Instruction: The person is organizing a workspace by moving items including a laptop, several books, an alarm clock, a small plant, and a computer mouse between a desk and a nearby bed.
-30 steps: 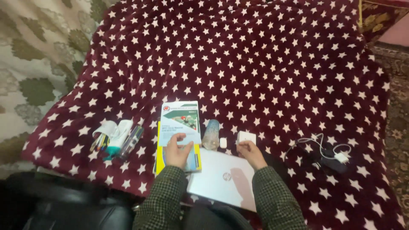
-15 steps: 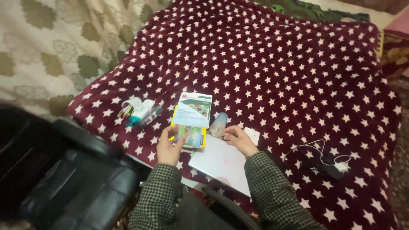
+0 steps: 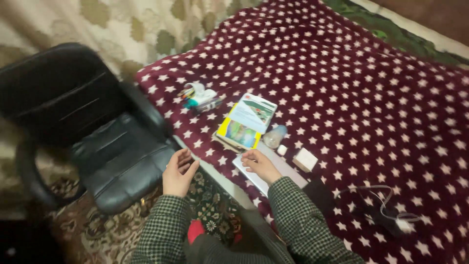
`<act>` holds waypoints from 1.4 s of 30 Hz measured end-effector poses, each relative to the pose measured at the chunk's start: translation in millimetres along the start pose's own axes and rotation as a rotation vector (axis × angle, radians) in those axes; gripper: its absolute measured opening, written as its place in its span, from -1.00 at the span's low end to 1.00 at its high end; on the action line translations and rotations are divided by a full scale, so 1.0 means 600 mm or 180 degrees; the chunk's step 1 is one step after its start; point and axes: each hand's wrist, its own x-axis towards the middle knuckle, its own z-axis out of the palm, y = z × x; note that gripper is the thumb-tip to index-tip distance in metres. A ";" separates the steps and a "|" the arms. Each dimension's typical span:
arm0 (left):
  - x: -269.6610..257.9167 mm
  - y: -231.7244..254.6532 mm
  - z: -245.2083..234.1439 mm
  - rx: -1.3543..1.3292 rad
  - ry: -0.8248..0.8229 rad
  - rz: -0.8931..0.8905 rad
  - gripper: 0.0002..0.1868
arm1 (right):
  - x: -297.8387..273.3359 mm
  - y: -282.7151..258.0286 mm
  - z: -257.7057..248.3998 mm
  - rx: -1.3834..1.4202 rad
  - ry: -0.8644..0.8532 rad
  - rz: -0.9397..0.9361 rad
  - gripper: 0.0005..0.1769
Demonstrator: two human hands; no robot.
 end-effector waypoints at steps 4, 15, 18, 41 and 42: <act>-0.019 -0.050 -0.074 -0.0029 0.0275 0.0083 -0.37 | 0.021 -0.011 0.080 -0.0170 -0.0397 -0.0041 -0.63; -0.100 -0.222 -0.319 -0.0135 0.1230 -0.0200 -0.37 | 0.124 0.034 0.382 -0.0300 -0.1288 -0.0190 -0.64; -0.144 -0.253 -0.417 -0.0248 0.1479 -0.0280 -0.40 | 0.101 0.000 0.501 -0.0534 -0.1667 -0.0048 -0.60; -0.435 -0.355 -0.872 -0.0535 0.3533 -0.2010 -0.63 | 0.049 -0.050 1.235 -0.1389 -0.3477 0.0342 -0.83; -0.431 -0.372 -0.886 -0.0572 0.3634 -0.2024 -0.63 | 0.062 -0.054 1.264 -0.1440 -0.3571 0.0321 -0.83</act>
